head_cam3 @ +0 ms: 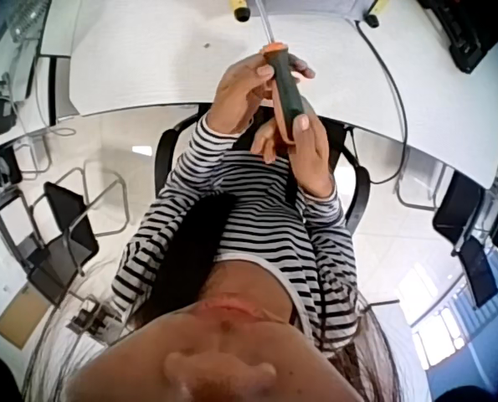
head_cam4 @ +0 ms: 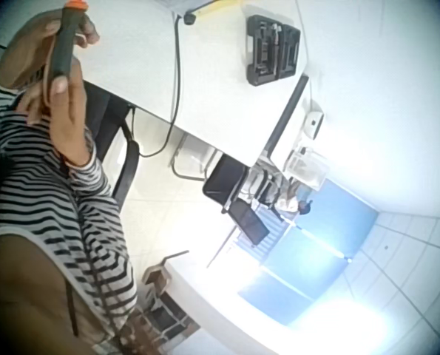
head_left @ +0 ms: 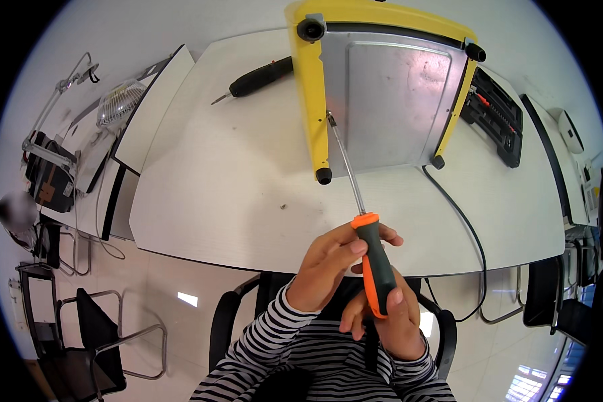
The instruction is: The person uses a screwdriver to tighten screws on a yellow and silver device placed on a white table. The person holds the device steady with one hand while turning the screwdriver with the other. The person removes a screw, places it on the table, then reinserts and tightens it.
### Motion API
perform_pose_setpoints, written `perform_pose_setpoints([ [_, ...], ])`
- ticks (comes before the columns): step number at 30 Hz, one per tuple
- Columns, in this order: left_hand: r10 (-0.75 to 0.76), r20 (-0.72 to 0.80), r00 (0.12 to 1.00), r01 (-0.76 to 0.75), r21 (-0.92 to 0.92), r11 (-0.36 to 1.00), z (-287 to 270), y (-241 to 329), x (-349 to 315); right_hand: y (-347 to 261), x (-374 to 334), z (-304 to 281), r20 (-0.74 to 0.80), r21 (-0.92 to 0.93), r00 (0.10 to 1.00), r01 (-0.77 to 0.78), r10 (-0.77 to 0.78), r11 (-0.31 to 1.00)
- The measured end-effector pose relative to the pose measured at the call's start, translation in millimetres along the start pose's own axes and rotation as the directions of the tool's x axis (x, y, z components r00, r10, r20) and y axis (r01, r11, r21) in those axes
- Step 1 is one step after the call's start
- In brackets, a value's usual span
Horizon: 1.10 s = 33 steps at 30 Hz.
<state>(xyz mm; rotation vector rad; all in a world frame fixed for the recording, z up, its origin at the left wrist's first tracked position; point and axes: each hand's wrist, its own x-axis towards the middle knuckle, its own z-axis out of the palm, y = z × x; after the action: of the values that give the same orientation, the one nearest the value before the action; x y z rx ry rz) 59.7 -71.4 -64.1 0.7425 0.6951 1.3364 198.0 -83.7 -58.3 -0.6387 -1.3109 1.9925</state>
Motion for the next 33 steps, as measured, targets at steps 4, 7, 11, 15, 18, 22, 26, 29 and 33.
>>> perform_pose_setpoints([
  [4,0.016,0.062,0.998,-0.012,-0.05,0.999,-12.4,-2.4,-3.1,7.8,2.5,2.6,0.077,0.263,0.996,-0.053,0.033,0.963],
  [7,0.051,0.035,0.998,-0.049,-0.064,0.997,-15.8,-4.3,-5.2,9.3,3.1,5.4,-0.015,-0.129,0.994,0.11,-0.113,0.986],
  [11,0.101,0.014,0.995,-0.1,-0.052,0.994,-17.1,-8.0,-2.7,0.6,3.1,11.4,-0.088,-0.629,0.966,0.135,-0.242,0.766],
  [15,0.078,-0.078,0.994,-0.077,0.027,0.997,-11.2,-6.5,-2.4,6.1,2.7,4.6,-0.023,-0.166,1.0,-0.008,0.004,0.986],
  [18,0.079,-0.011,0.997,-0.078,0.055,0.995,-10.5,-1.7,-3.0,5.3,3.8,5.9,0.111,0.161,0.993,-0.051,0.033,0.986],
  [22,0.03,0.046,0.998,-0.028,-0.03,0.999,-8.1,2.4,-4.7,5.8,5.3,9.8,0.18,0.303,0.979,-0.146,0.094,0.942],
  [26,0.018,0.118,0.993,-0.008,-0.092,0.996,-17.0,-0.2,-5.3,5.6,5.0,12.9,0.157,0.331,0.982,-0.156,0.109,0.931],
  [29,0.015,0.069,0.998,-0.008,-0.101,0.995,-14.2,-2.0,-5.8,10.5,4.9,7.1,0.158,0.219,0.985,-0.099,0.065,0.971],
  [33,0.039,0.052,0.998,-0.03,-0.162,0.986,-12.2,-4.8,-4.0,8.8,5.8,7.4,0.168,0.204,0.984,-0.085,0.051,0.975],
])
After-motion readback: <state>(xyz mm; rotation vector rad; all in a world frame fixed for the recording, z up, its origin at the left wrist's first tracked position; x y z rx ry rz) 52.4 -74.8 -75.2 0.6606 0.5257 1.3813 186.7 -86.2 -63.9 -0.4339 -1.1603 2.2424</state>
